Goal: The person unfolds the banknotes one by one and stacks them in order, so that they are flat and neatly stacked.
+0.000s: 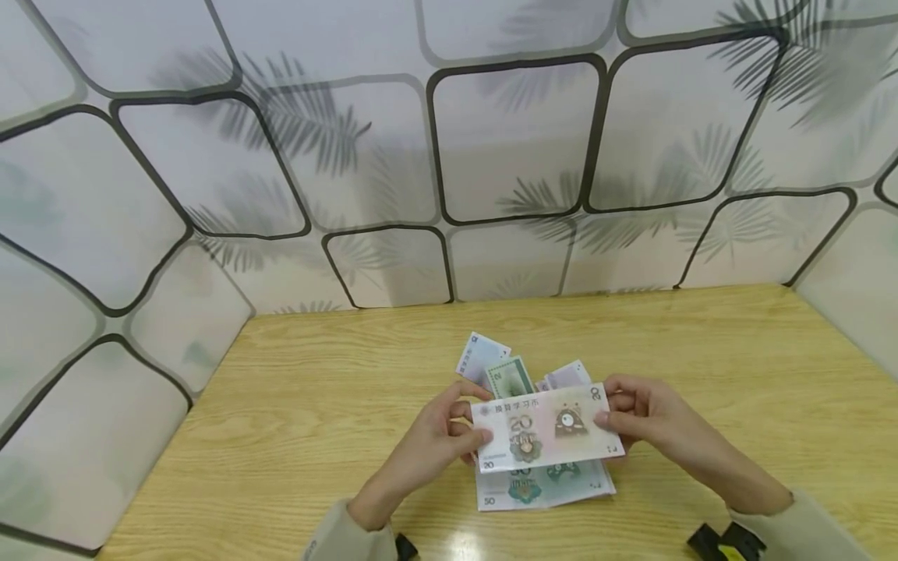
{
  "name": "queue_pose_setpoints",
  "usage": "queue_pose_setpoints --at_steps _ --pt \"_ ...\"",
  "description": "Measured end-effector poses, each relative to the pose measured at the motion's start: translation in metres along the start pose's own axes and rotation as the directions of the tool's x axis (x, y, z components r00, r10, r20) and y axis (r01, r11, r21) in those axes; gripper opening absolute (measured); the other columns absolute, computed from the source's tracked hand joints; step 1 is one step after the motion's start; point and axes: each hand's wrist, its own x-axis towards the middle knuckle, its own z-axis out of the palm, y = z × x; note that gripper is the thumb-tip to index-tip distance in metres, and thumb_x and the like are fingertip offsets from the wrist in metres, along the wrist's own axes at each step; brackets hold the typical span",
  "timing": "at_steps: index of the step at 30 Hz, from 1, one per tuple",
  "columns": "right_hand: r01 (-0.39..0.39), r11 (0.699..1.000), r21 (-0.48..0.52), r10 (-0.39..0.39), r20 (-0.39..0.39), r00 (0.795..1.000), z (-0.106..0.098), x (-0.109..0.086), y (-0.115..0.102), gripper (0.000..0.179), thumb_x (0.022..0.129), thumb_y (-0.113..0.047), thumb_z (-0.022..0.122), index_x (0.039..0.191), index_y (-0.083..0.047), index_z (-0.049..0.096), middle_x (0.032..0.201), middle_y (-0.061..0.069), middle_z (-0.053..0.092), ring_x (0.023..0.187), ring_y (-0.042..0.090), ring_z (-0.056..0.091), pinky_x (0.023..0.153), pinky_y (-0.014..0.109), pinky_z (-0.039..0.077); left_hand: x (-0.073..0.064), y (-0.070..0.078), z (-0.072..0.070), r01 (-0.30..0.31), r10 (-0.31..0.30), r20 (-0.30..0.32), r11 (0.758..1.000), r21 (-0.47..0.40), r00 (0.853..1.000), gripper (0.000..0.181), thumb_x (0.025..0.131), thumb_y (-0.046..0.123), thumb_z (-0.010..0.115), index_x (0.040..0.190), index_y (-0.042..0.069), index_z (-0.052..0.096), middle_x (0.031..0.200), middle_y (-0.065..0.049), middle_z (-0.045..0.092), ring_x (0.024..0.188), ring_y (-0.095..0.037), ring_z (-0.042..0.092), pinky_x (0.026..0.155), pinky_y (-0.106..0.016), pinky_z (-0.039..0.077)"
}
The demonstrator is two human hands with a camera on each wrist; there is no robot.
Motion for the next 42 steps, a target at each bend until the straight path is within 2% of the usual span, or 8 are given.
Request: queue_pose_setpoints --at_steps 3,7,14,21,25,29,36,42 --pt "0.007 1.000 -0.002 -0.008 -0.015 1.000 -0.001 0.000 0.001 0.034 0.101 0.003 0.057 0.126 0.020 0.041 0.089 0.007 0.071 0.066 0.012 0.066 0.054 0.030 0.057 0.001 -0.001 0.000 0.007 -0.006 -0.019 0.999 0.046 1.000 0.038 0.092 -0.009 0.062 0.128 -0.006 0.052 0.086 -0.004 0.063 0.066 -0.015 0.060 0.055 -0.020 0.049" --pt "0.018 0.999 -0.029 -0.019 -0.027 0.999 0.001 0.001 0.003 0.045 0.098 0.003 0.061 0.133 0.017 0.036 0.082 0.005 0.066 0.057 0.011 0.060 0.047 0.029 0.054 0.002 -0.004 -0.001 0.019 -0.017 -0.028 0.998 0.064 0.999 0.037 0.092 -0.009 0.062 0.128 -0.006 0.053 0.084 -0.003 0.062 0.066 -0.017 0.058 0.056 -0.020 0.048" --pt "0.036 0.999 -0.039 -0.036 -0.014 0.999 -0.002 0.001 0.007 0.034 0.100 0.004 0.057 0.129 0.015 0.042 0.085 0.006 0.063 0.057 0.011 0.060 0.046 0.029 0.053 0.002 -0.006 -0.003 0.035 -0.034 -0.024 0.997 0.065 0.999 0.036 0.092 -0.009 0.064 0.127 -0.007 0.054 0.085 -0.004 0.062 0.067 -0.013 0.058 0.057 -0.019 0.049" --pt "0.035 0.998 -0.045 -0.035 0.001 0.999 0.000 0.002 0.011 0.029 0.099 0.006 0.058 0.123 0.016 0.046 0.082 0.005 0.063 0.058 0.009 0.060 0.046 0.027 0.053 0.001 -0.009 -0.005 0.026 -0.023 -0.017 0.989 0.146 1.000 0.033 0.090 -0.008 0.068 0.121 -0.007 0.058 0.084 -0.004 0.064 0.065 -0.015 0.058 0.054 -0.020 0.046" --pt "0.006 0.999 -0.053 -0.005 0.017 1.000 0.001 0.003 0.013 0.029 0.098 0.005 0.060 0.120 0.016 0.047 0.079 0.003 0.062 0.057 0.008 0.059 0.045 0.026 0.052 0.001 -0.008 -0.005 0.046 -0.049 0.010 0.982 0.184 0.999 0.032 0.088 -0.010 0.069 0.119 -0.006 0.061 0.083 -0.003 0.063 0.066 -0.013 0.058 0.054 -0.019 0.045" --pt "-0.034 0.996 -0.081 0.037 0.042 0.998 0.001 0.004 0.015 0.030 0.097 0.002 0.063 0.119 0.016 0.049 0.075 0.002 0.062 0.055 0.008 0.059 0.044 0.026 0.052 0.000 -0.009 -0.005 0.047 -0.063 0.055 0.965 0.259 0.997 0.034 0.086 -0.012 0.069 0.118 -0.004 0.063 0.083 -0.002 0.062 0.067 -0.010 0.058 0.055 -0.018 0.045" --pt "-0.078 0.989 -0.123 0.087 0.064 0.994 0.003 0.005 0.018 0.029 0.094 0.002 0.065 0.116 0.014 0.050 0.070 0.002 0.059 0.051 0.007 0.056 0.042 0.024 0.049 0.001 -0.009 -0.006 -0.004 -0.049 0.119 0.912 0.411 0.992 0.024 0.085 -0.011 0.071 0.107 -0.001 0.070 0.082 0.003 0.062 0.069 -0.005 0.055 0.060 -0.019 0.046" --pt "-0.112 0.973 -0.200 0.126 0.056 0.990 0.007 0.005 0.018 0.027 0.091 0.002 0.068 0.113 0.010 0.053 0.066 0.000 0.057 0.049 0.007 0.054 0.040 0.023 0.047 -0.001 -0.008 -0.003 0.069 -0.142 0.127 0.887 0.457 0.982 0.020 0.087 -0.007 0.073 0.107 -0.001 0.073 0.084 0.000 0.064 0.073 -0.007 0.055 0.064 -0.021 0.047"
